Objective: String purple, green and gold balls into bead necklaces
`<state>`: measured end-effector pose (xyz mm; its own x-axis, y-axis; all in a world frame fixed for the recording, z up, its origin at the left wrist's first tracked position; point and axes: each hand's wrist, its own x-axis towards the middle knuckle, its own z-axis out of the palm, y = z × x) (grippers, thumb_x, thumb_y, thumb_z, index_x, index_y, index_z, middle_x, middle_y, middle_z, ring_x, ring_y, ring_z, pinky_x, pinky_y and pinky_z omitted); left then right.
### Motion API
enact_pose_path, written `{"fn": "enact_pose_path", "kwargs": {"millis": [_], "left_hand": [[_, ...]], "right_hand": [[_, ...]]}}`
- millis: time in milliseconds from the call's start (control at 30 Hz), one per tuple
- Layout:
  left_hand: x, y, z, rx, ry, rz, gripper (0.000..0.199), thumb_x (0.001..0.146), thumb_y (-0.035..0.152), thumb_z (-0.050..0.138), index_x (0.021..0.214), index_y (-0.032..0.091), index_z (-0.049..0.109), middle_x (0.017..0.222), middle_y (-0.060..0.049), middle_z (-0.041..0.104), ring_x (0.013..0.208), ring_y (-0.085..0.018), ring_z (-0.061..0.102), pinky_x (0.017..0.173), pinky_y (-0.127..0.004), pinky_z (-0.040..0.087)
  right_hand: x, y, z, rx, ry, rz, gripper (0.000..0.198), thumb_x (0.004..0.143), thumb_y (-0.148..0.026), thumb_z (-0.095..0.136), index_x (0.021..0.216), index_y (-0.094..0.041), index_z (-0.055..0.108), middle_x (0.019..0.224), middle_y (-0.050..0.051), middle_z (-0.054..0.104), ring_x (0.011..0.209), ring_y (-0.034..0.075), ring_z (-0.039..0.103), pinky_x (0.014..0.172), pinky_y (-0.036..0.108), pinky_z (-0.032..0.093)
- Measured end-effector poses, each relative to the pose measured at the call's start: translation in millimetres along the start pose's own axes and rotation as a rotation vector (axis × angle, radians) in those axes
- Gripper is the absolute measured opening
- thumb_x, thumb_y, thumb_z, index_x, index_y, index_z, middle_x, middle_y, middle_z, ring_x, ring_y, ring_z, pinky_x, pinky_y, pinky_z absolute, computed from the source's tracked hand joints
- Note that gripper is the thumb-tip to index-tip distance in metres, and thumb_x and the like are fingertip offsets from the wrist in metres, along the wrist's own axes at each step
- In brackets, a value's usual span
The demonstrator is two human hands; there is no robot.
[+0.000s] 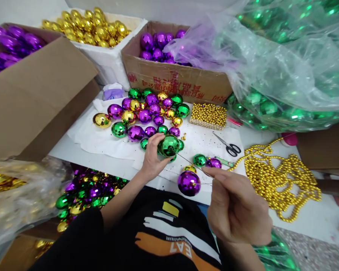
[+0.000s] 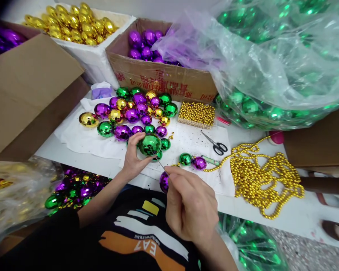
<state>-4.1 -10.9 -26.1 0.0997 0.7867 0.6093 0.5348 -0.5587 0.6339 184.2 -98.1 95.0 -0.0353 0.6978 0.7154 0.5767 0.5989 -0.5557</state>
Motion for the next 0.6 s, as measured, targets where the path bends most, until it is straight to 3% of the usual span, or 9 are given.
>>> {"fn": "enact_pose_path", "kwargs": {"millis": [467, 600], "left_hand": [[-8, 16, 17, -0.109, -0.111, 0.018, 0.07, 0.08, 0.03, 0.08, 0.139, 0.023, 0.043, 0.137, -0.013, 0.054, 0.132, -0.028, 0.051, 0.11, -0.049, 0.046], [-11, 17, 22, -0.119, -0.13, 0.025, 0.07, 0.081, 0.034, 0.079, 0.139, 0.024, 0.043, 0.134, -0.013, 0.056, 0.13, -0.028, 0.053, 0.11, -0.05, 0.046]], "right_hand": [[-3, -12, -15, -0.236, -0.133, -0.025, 0.015, 0.088, -0.009, 0.059, 0.101, -0.016, 0.061, 0.095, 0.01, 0.076, 0.083, 0.019, 0.075, 0.065, 0.027, 0.063], [-18, -17, -30, -0.184, 0.017, 0.063, 0.024, 0.084, -0.005, 0.064, 0.105, -0.017, 0.063, 0.1, 0.009, 0.076, 0.083, 0.018, 0.074, 0.074, 0.031, 0.062]]}}
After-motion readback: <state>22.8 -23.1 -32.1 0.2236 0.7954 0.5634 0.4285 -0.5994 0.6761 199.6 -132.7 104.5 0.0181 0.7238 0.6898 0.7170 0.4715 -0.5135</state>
